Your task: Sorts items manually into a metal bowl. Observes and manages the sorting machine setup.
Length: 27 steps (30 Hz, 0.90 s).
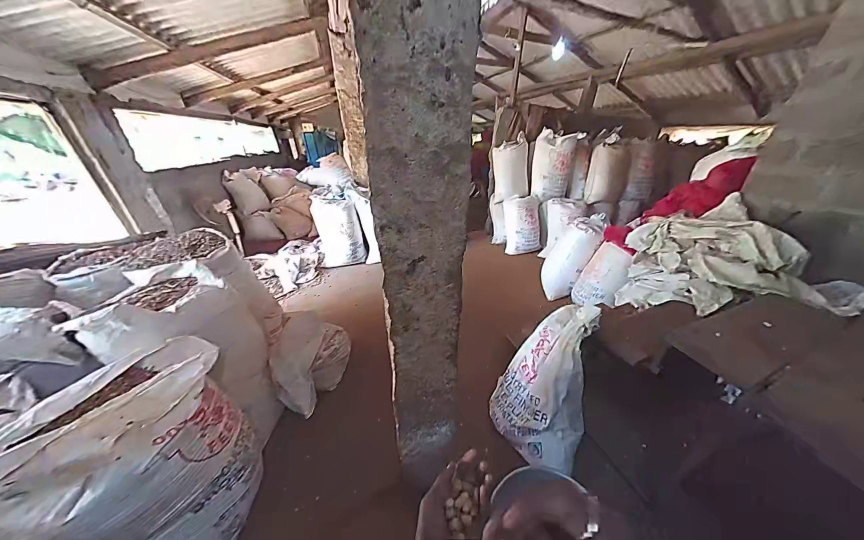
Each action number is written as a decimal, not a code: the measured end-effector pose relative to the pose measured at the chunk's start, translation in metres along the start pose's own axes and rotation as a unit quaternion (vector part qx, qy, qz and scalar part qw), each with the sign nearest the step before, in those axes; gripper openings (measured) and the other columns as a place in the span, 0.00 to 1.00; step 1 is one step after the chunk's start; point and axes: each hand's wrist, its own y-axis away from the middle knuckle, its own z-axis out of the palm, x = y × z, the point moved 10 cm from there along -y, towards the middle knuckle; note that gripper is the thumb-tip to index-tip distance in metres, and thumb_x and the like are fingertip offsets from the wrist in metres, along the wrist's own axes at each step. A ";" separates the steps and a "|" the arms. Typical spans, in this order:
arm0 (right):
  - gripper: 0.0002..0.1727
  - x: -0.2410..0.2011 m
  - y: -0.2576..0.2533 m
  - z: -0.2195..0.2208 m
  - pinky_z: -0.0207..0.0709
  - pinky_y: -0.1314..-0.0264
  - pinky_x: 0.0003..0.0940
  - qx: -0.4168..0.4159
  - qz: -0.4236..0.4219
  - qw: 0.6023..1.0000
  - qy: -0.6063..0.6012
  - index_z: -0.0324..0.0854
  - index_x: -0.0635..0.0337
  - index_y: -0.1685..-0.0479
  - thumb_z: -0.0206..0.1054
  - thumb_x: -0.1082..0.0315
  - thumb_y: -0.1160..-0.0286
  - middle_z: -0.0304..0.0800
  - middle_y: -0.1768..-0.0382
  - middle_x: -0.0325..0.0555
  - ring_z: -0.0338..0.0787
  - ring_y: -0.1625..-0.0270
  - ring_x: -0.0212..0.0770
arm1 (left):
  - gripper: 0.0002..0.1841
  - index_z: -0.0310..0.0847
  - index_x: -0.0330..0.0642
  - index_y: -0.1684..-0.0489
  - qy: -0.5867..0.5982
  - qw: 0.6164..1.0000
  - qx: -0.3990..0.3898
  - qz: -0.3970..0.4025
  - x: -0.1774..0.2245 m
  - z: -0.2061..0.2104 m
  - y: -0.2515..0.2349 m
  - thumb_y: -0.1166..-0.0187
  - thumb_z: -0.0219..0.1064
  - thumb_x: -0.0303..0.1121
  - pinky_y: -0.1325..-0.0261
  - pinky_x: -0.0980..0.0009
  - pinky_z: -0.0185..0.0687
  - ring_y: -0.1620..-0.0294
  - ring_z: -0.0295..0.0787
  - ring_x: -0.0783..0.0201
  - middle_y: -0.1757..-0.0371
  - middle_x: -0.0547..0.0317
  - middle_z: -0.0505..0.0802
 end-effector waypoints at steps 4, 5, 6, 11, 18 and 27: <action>0.11 0.052 0.029 -0.010 0.88 0.46 0.35 0.046 0.086 0.978 0.186 0.89 0.72 0.54 0.60 0.76 0.20 0.95 0.54 0.59 0.96 0.54 0.43 | 0.27 0.77 0.39 0.36 0.011 1.000 -0.025 0.006 -0.006 0.012 0.002 0.06 0.30 0.42 0.46 0.64 0.92 0.49 0.96 0.59 0.51 0.53 0.96; 0.12 0.060 0.037 -0.016 0.88 0.45 0.35 0.063 0.094 0.962 0.250 0.91 0.68 0.54 0.61 0.73 0.20 0.96 0.54 0.54 0.96 0.53 0.42 | 0.28 0.76 0.38 0.34 0.005 0.999 -0.046 0.002 -0.007 0.020 0.002 0.06 0.30 0.42 0.44 0.63 0.92 0.47 0.96 0.58 0.48 0.52 0.96; 0.13 0.068 0.045 -0.021 0.88 0.44 0.34 0.082 0.095 0.942 0.312 0.92 0.63 0.55 0.61 0.69 0.20 0.97 0.54 0.50 0.96 0.51 0.40 | 0.28 0.75 0.38 0.31 -0.001 0.998 -0.069 -0.005 -0.011 0.025 0.004 0.07 0.28 0.42 0.42 0.63 0.91 0.44 0.95 0.57 0.45 0.51 0.96; 0.14 0.086 0.070 -0.023 0.87 0.48 0.34 0.116 0.092 0.902 0.405 0.93 0.59 0.60 0.61 0.65 0.21 0.97 0.58 0.50 0.96 0.54 0.45 | 0.30 0.72 0.37 0.26 0.001 0.994 -0.106 -0.039 -0.036 0.042 0.006 0.07 0.27 0.42 0.38 0.59 0.89 0.36 0.92 0.49 0.37 0.44 0.92; 0.13 0.100 0.083 -0.011 0.87 0.48 0.33 0.122 0.095 0.905 0.396 0.94 0.59 0.53 0.64 0.65 0.22 0.95 0.58 0.54 0.95 0.55 0.48 | 0.32 0.74 0.40 0.26 0.010 0.993 -0.095 -0.064 -0.054 0.032 0.008 0.08 0.25 0.45 0.37 0.60 0.88 0.34 0.90 0.50 0.36 0.45 0.92; 0.09 0.127 0.095 -0.016 0.89 0.50 0.48 0.113 0.177 0.891 0.402 0.93 0.64 0.58 0.70 0.72 0.31 0.92 0.55 0.63 0.94 0.52 0.60 | 0.28 0.77 0.38 0.33 -0.028 0.993 -0.074 -0.088 -0.083 0.027 -0.003 0.08 0.28 0.37 0.49 0.69 0.90 0.48 0.95 0.61 0.44 0.51 0.95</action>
